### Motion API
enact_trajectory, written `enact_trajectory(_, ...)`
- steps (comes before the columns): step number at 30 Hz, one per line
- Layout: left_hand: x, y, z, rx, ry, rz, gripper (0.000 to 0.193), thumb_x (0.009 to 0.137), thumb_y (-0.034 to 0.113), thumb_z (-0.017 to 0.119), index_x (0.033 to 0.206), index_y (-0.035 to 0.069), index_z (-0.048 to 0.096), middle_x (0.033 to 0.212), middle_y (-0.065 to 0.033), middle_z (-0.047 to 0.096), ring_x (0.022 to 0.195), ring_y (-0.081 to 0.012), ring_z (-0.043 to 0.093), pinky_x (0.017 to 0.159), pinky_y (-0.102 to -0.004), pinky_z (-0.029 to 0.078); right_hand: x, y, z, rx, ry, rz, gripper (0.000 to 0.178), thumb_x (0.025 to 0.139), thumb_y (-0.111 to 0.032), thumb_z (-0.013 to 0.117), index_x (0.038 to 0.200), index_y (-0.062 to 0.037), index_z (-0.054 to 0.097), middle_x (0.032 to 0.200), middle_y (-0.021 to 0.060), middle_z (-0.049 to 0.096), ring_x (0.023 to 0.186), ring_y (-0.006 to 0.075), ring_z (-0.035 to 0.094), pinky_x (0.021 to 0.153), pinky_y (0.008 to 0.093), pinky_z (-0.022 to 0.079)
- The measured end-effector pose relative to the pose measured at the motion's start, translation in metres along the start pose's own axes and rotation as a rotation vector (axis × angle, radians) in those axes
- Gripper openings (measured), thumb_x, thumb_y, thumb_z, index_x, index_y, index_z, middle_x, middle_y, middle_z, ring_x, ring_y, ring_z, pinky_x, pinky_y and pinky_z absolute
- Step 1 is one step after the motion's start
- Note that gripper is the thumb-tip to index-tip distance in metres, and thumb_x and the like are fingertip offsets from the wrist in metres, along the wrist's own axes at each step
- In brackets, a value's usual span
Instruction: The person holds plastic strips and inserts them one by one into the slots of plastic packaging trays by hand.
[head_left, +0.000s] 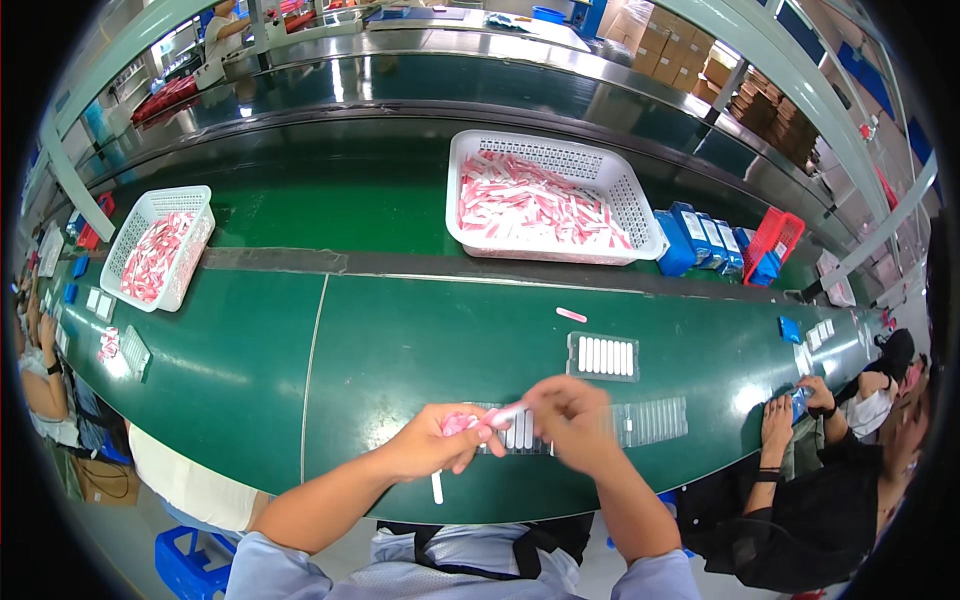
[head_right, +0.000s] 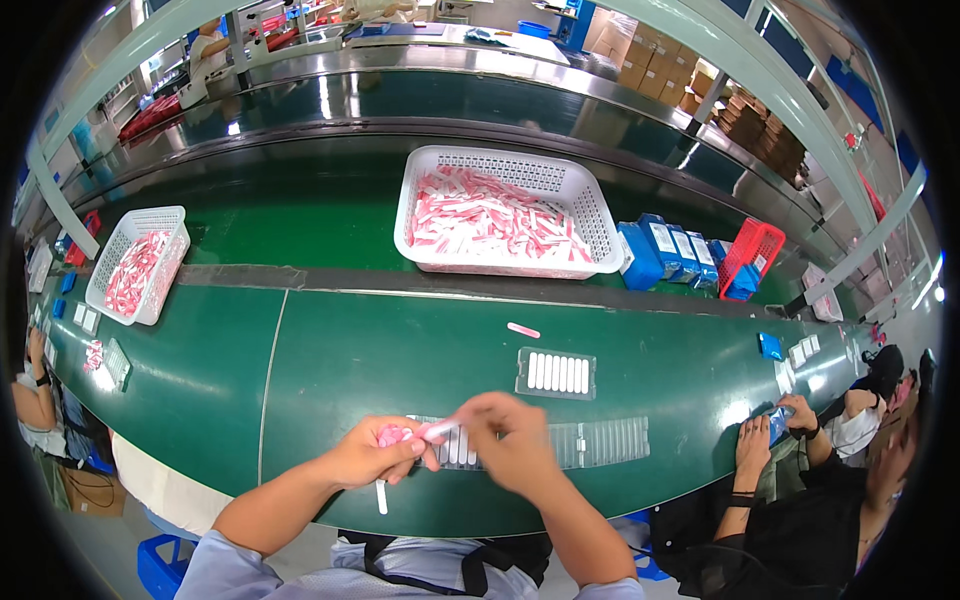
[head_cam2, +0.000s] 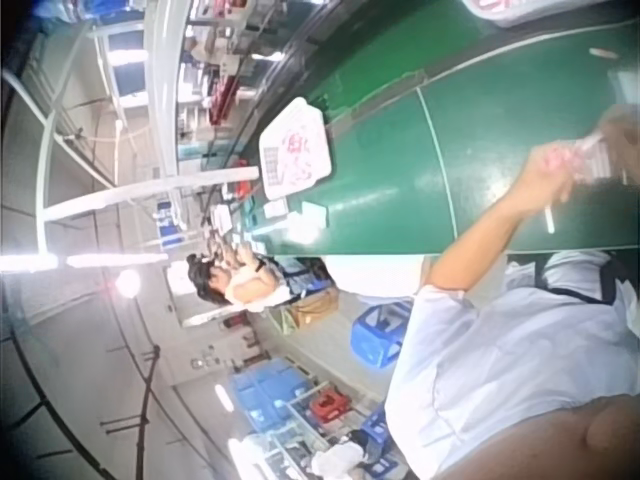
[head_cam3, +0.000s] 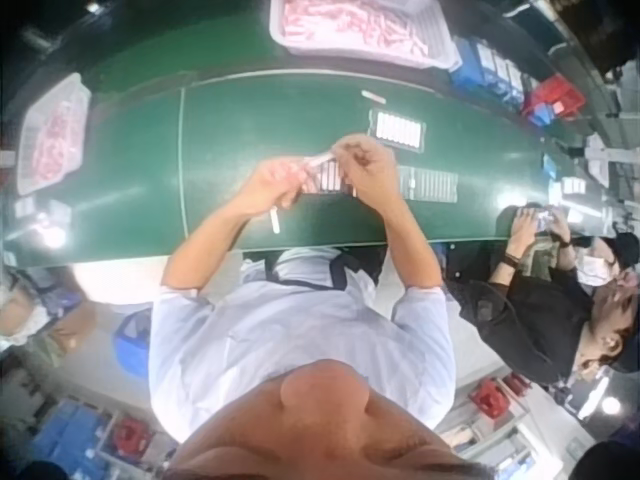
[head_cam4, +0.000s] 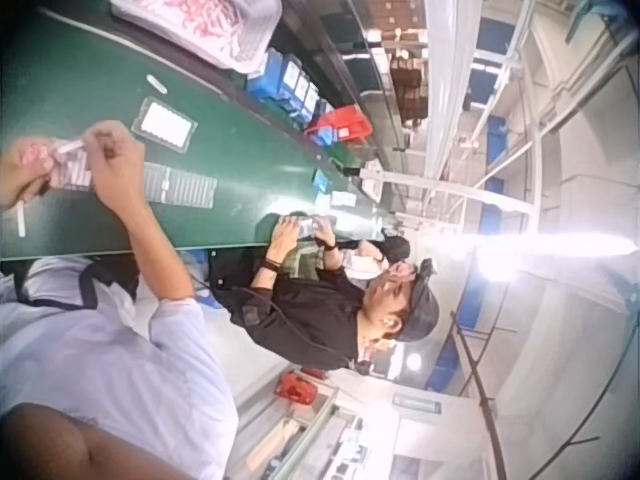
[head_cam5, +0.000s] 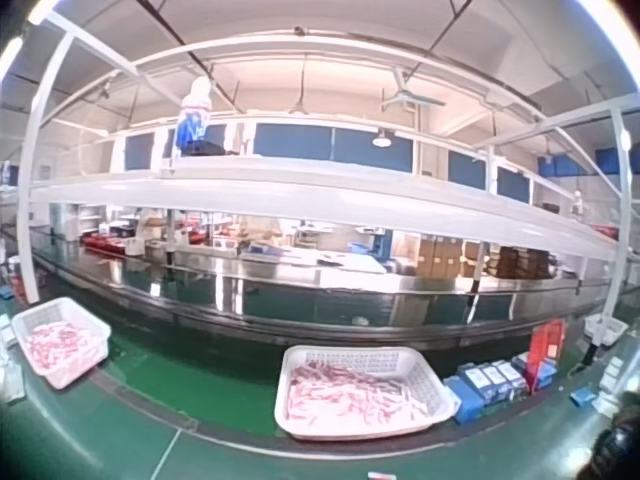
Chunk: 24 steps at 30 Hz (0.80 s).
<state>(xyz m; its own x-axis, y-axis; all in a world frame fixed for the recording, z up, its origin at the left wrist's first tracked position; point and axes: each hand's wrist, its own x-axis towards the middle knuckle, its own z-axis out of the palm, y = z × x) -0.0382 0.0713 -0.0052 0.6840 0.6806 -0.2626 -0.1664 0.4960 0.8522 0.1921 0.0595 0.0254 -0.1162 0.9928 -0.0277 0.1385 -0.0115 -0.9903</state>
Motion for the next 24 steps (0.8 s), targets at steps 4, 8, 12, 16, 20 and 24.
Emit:
enact_trajectory(4,-0.001,-0.001,-0.006,-0.046,0.051,0.035,0.031,0.101,0.017,0.059,0.126,0.000,0.063,0.096,-0.0081,0.072,0.054,-0.0063,0.051,0.046,-0.0208,0.036,0.003,-0.002,-0.024,0.204,0.009,0.090,0.009,0.097,-0.006,0.065,0.102,0.0015,0.067,0.075,0.0039,0.068,0.061,0.0069,0.060,0.056,0.0225,0.049)
enact_trajectory(8,0.000,-0.002,-0.004,-0.051,0.052,0.033,0.028,0.101,0.018,0.059,0.123,0.000,0.063,0.095,-0.0069,0.071,0.054,-0.0062,0.051,0.046,-0.0206,0.035,-0.009,-0.007,-0.017,0.121,-0.113,0.134,0.010,0.098,-0.008,0.064,0.101,0.0008,0.068,0.074,0.0042,0.069,0.062,0.0070,0.062,0.056,0.0220,0.049)
enact_trajectory(12,0.001,-0.001,0.000,-0.070,-0.044,-0.105,0.021,0.102,0.018,0.059,0.114,0.001,0.064,0.095,-0.0056,0.070,0.055,-0.0061,0.050,0.044,-0.0203,0.033,-0.010,-0.009,-0.002,-0.261,-0.152,0.027,0.012,0.098,-0.010,0.064,0.100,0.0004,0.069,0.074,0.0049,0.070,0.063,0.0072,0.063,0.056,0.0223,0.048)
enact_trajectory(16,0.001,0.001,0.002,-0.012,0.048,-0.084,0.020,0.102,0.020,0.060,0.109,0.002,0.062,0.094,-0.0054,0.069,0.055,-0.0061,0.050,0.043,-0.0204,0.032,-0.004,-0.002,-0.013,-0.094,0.128,0.025,0.011,0.098,-0.008,0.063,0.101,0.0016,0.068,0.081,0.0087,0.073,0.066,0.0108,0.066,0.057,0.0246,0.050)
enact_trajectory(20,0.001,0.001,-0.003,-0.050,0.064,-0.034,0.020,0.102,0.021,0.060,0.108,0.002,0.062,0.095,-0.0061,0.068,0.054,-0.0061,0.049,0.043,-0.0205,0.032,-0.005,0.002,-0.036,0.293,0.103,-0.192,0.010,0.096,0.002,0.062,0.105,0.0049,0.066,0.093,0.0175,0.074,0.078,0.0211,0.073,0.063,0.0265,0.055)
enact_trajectory(24,0.000,0.001,-0.002,-0.077,0.062,-0.045,0.021,0.102,0.021,0.059,0.110,0.002,0.061,0.095,-0.0066,0.067,0.054,-0.0059,0.049,0.043,-0.0206,0.031,-0.013,-0.010,-0.032,0.229,0.110,-0.190,0.016,0.094,0.006,0.063,0.109,0.0055,0.065,0.097,0.0200,0.074,0.084,0.0229,0.074,0.072,0.0284,0.059)
